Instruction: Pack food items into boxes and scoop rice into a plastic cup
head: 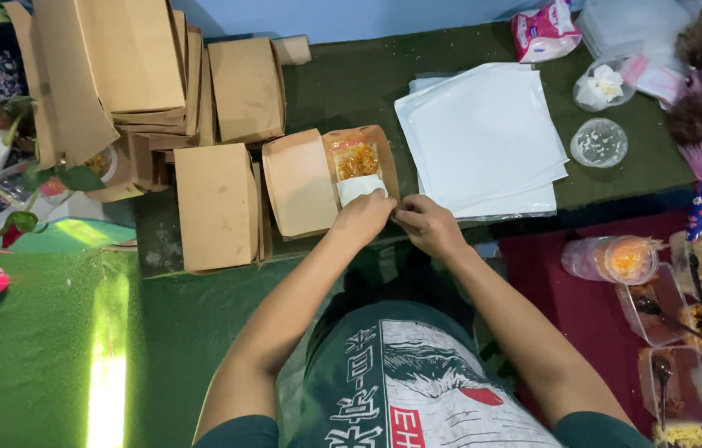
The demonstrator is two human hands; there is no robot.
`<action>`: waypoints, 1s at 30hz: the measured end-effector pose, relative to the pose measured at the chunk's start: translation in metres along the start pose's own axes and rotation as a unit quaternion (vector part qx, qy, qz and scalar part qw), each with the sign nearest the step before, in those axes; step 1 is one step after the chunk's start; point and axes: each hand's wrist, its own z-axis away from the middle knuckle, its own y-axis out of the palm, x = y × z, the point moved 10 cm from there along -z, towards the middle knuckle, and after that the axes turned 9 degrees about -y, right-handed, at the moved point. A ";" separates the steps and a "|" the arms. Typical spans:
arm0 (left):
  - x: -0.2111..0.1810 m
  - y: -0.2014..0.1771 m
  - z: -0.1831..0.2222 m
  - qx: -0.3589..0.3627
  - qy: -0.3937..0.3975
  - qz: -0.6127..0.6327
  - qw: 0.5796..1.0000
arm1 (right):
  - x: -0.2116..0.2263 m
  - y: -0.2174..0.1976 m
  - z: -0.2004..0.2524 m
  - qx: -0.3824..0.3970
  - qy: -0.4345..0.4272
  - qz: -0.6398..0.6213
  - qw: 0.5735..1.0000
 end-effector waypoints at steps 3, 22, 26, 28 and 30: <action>0.011 0.024 -0.003 -0.018 -0.008 -0.026 0.999 | -0.004 0.004 0.002 0.020 0.002 0.003 1.000; 0.015 -0.081 0.125 -0.330 -0.020 -0.025 0.944 | -0.020 0.014 0.020 0.022 0.060 -0.025 0.998; 0.068 -0.066 0.182 -0.378 -0.231 0.058 0.895 | -0.012 -0.006 0.013 -0.009 0.080 -0.037 0.996; 0.086 -0.045 0.198 -0.369 -0.297 0.157 0.867 | -0.006 -0.014 0.008 -0.006 0.077 -0.046 0.996; 0.117 0.005 0.205 -0.294 -0.382 0.413 0.772 | -0.002 -0.022 -0.001 -0.017 0.103 -0.081 0.991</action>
